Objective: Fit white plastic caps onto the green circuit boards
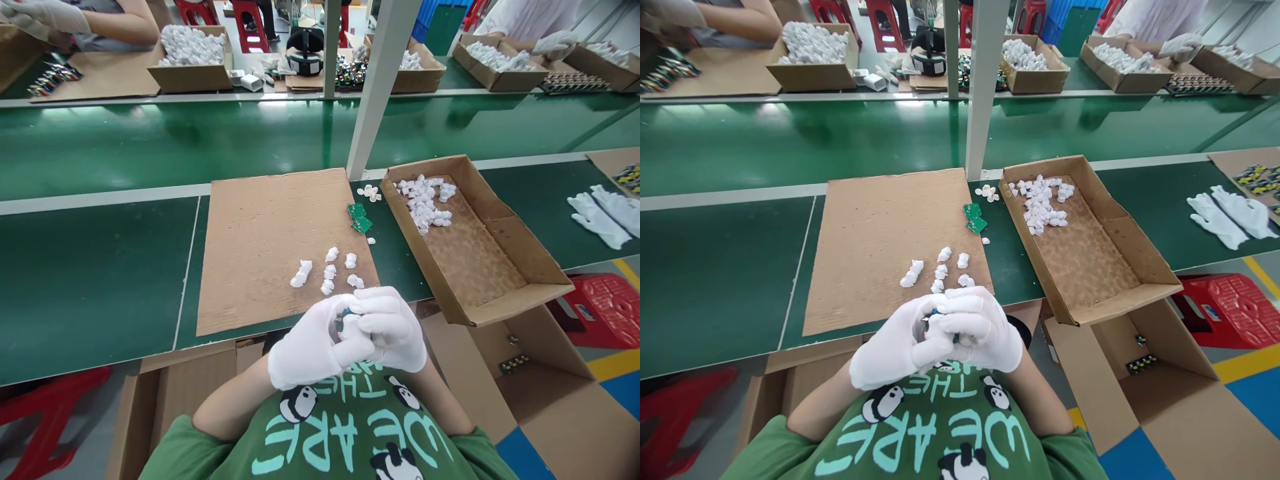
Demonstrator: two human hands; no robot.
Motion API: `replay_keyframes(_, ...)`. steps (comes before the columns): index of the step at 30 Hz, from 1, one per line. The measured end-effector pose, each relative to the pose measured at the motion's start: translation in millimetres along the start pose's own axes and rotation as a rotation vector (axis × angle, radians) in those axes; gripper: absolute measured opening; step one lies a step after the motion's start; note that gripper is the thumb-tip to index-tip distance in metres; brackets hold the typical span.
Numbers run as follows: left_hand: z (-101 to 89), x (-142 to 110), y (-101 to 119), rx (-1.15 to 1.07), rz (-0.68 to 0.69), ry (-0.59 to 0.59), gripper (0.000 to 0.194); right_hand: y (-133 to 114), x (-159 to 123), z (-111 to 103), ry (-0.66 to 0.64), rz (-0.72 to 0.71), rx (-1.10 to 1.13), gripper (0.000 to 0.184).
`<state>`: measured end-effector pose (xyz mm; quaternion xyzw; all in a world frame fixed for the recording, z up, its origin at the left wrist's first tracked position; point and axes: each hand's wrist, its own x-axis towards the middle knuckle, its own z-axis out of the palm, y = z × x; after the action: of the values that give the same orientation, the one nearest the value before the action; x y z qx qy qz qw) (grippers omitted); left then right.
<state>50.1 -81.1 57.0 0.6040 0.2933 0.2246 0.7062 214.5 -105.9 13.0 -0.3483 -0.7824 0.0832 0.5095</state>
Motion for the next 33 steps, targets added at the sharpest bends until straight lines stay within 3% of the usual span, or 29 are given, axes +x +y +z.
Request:
replay_keyframes(3, 1.1, -3, -1, 0.028, -0.035, 0.071, 0.012, 1, 4, -4, -0.116, -0.04, -0.063, 0.023)
replay_keyframes(6, -1.0, -6, -6, -0.086, -0.057, -0.003, 0.015, 4, 5, -7, -0.157, -0.121, -0.078, 0.022)
replay_keyframes(8, -2.8, -8, -9, -0.187, -0.075, -0.079, 0.009, 5, 4, -7, -0.139, -0.139, -0.059, 0.033)
replay_keyframes(11, -4.4, -8, -12, -0.273, -0.12, -0.095, 0.011, 5, 1, -5, -0.079, -0.14, -0.034, 0.042)
replay_keyframes(18, -0.9, -7, -20, -0.541, -0.125, -0.143, 0.042, -5, -4, -8, -0.042, -0.103, -0.103, 0.024)
replay_keyframes(21, 3.7, -7, -19, -0.563, -0.104, -0.114, 0.044, -2, -10, -5, -0.022, -0.133, -0.137, 0.021)
replay_keyframes(23, 5.8, -7, -17, -0.604, -0.1, -0.097, 0.044, 2, -12, 0, 0.063, -0.147, -0.12, 0.023)
replay_keyframes(26, 6.4, -6, -12, -0.516, -0.131, -0.094, 0.03, 5, -9, 1, 0.088, -0.155, -0.076, 0.033)
replay_keyframes(30, 4.2, -5, -7, -0.325, -0.114, -0.081, 0.022, 3, -4, -5, -0.112, -0.141, -0.115, 0.05)
replay_keyframes(33, 3.7, -4, -9, -0.36, -0.081, -0.092, 0.028, 0, -6, -2, -0.01, -0.091, -0.074, 0.049)
